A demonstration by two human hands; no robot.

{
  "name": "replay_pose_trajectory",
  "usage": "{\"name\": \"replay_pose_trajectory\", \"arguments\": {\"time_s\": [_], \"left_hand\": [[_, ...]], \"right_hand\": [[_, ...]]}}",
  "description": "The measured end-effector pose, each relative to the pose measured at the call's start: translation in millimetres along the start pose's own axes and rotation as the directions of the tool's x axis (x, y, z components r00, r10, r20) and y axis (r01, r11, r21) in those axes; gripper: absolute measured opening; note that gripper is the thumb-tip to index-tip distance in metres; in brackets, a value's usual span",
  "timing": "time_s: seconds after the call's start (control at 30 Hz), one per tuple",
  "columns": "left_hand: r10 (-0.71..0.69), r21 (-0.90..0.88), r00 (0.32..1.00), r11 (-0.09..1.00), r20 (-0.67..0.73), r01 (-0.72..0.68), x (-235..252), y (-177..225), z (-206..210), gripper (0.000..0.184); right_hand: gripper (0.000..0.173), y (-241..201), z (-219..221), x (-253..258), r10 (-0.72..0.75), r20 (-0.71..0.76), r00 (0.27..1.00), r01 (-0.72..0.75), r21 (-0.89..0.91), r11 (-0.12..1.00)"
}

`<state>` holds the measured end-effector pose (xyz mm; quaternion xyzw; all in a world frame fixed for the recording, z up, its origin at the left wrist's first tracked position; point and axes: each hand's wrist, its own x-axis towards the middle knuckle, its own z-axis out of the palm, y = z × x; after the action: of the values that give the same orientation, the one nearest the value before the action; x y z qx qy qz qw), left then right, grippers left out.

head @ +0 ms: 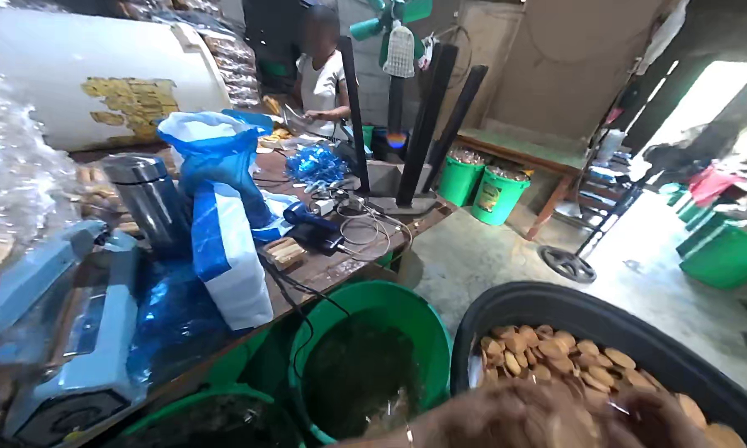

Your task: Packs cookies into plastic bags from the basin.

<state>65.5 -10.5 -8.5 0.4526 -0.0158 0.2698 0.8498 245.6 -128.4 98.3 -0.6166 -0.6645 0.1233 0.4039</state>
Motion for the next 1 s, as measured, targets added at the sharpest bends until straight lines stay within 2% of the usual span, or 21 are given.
{"name": "replay_pose_trajectory", "arguments": {"time_s": [0.03, 0.1, 0.2, 0.3, 0.47, 0.6, 0.7, 0.77, 0.83, 0.9, 1.0], "left_hand": [[0.000, -0.017, 0.999, 1.000, -0.052, -0.001, -0.7, 10.4, -1.7, 0.053], [-0.020, -0.104, 0.999, 0.994, -0.048, 0.015, 0.6, 27.9, -8.7, 0.064], [-0.055, -0.244, 0.996, 0.967, 0.067, 0.070, 7.0, 41.3, -26.7, 0.056], [-0.112, -0.190, 0.983, 0.972, 0.147, 0.140, 9.0, 45.5, -34.8, 0.065], [-0.130, -0.192, 0.988, 0.971, 0.089, 0.145, 7.0, 39.1, -30.3, 0.062], [-0.093, -0.211, 0.994, 0.972, 0.057, 0.103, 4.7, 31.7, -23.1, 0.056], [-0.106, -0.187, 0.991, 0.975, 0.076, 0.119, 10.9, 22.3, -17.4, 0.056], [-0.120, -0.196, 0.986, 0.970, 0.112, 0.140, 15.0, 20.4, -16.7, 0.050], [-0.130, -0.202, 0.986, 0.968, 0.103, 0.149, 16.6, 23.2, -12.9, 0.042], [-0.139, -0.213, 0.986, 0.965, 0.092, 0.156, 17.5, 25.4, -10.7, 0.055], [-0.206, -0.116, 0.969, 0.968, 0.139, 0.222, 17.8, 23.3, -8.5, 0.069]], "right_hand": [[0.028, -0.3, -3.1, 3.2, -0.017, 0.009, 1.000, 0.017, 0.037, 0.999], [0.024, 5.6, -8.4, 8.3, -0.046, 0.086, 0.995, 0.042, 0.046, 0.998], [0.030, 9.3, -5.2, 19.7, 0.051, 0.208, 0.977, -0.083, 0.151, 0.985], [0.036, 7.1, 4.2, 29.2, 0.150, 0.214, 0.965, -0.197, 0.217, 0.956], [0.033, 13.5, 11.8, 20.0, 0.132, 0.176, 0.976, -0.140, 0.032, 0.990], [0.022, 22.0, 8.8, 9.2, 0.165, 0.130, 0.978, -0.192, 0.231, 0.954], [0.037, 24.5, 14.1, 3.4, 0.183, 0.176, 0.967, -0.208, 0.136, 0.969], [0.036, 26.6, 11.1, -0.8, 0.148, 0.188, 0.971, -0.173, 0.124, 0.977], [0.034, 32.5, 7.9, -5.0, 0.089, 0.144, 0.986, -0.116, 0.195, 0.974], [0.031, 35.3, 3.1, -6.8, 0.042, 0.136, 0.990, -0.074, 0.239, 0.968], [0.031, 30.2, -6.6, -6.8, 0.063, 0.241, 0.969, -0.100, 0.142, 0.985]]}}
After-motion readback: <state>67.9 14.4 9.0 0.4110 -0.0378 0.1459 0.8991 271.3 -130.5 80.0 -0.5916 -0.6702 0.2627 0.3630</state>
